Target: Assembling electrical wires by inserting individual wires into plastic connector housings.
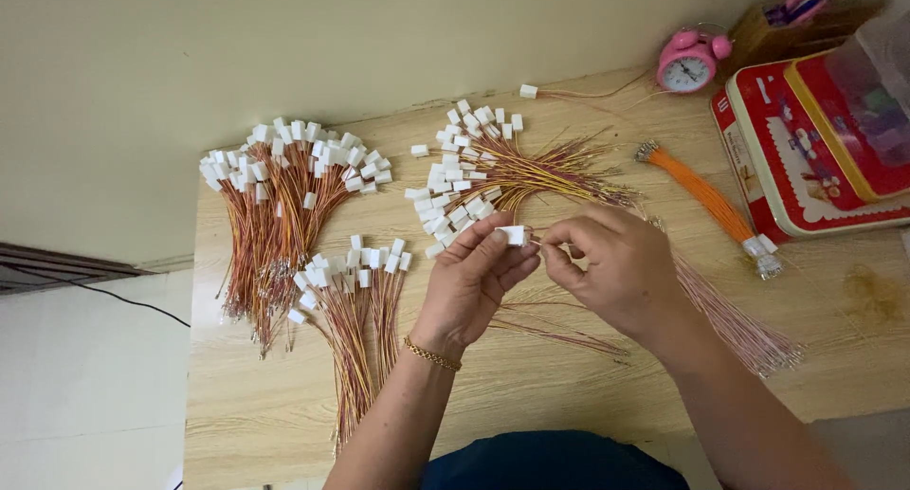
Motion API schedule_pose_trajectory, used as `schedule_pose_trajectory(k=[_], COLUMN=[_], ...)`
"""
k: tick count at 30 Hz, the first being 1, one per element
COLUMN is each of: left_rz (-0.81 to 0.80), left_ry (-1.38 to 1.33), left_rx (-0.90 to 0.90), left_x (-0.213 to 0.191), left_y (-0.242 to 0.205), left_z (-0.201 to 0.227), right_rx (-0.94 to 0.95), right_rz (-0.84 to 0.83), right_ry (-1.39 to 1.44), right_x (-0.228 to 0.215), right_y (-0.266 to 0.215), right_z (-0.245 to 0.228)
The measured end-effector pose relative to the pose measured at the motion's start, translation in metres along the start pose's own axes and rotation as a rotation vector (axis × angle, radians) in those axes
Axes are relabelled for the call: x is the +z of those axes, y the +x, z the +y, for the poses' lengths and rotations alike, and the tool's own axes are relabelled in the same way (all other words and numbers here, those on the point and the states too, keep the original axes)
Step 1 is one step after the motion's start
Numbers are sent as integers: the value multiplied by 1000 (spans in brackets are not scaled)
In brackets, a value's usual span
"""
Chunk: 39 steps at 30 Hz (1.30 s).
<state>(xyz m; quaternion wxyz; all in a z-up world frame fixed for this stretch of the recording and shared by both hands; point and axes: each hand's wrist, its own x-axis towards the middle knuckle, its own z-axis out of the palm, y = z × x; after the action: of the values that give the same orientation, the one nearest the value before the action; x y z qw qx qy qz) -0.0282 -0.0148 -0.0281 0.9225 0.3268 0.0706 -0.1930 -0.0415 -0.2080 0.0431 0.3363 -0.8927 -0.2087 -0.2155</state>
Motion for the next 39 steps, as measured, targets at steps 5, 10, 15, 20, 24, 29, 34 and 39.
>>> schedule_pose_trajectory(k=[5,10,15,20,24,29,34,39], left_rz=[-5,3,-5,9,21,87,176,306], left_ry=[-8,12,14,56,74,171,709,1458], left_rx=[4,-9,-3,23,3,72,141,16], left_x=[-2,-4,-13,-5,-4,-14,-81,-151], left_y=[1,-1,7,3,-2,-6,0,-12], left_z=[0,0,-5,-5,-10,3,-2,-16], right_rx=[39,146,222,222,195,149,301,497], right_rz=[11,-42,-60,-69,-100,-211,-579,-789], right_ry=[39,152,273,243,174,-6,-86,-122], right_x=[6,5,4,6,16,26,68,109], right_y=[-2,-4,-2,-3,-9,-24,-63,-136], right_z=[1,-1,-10,-7,1,27,79,114])
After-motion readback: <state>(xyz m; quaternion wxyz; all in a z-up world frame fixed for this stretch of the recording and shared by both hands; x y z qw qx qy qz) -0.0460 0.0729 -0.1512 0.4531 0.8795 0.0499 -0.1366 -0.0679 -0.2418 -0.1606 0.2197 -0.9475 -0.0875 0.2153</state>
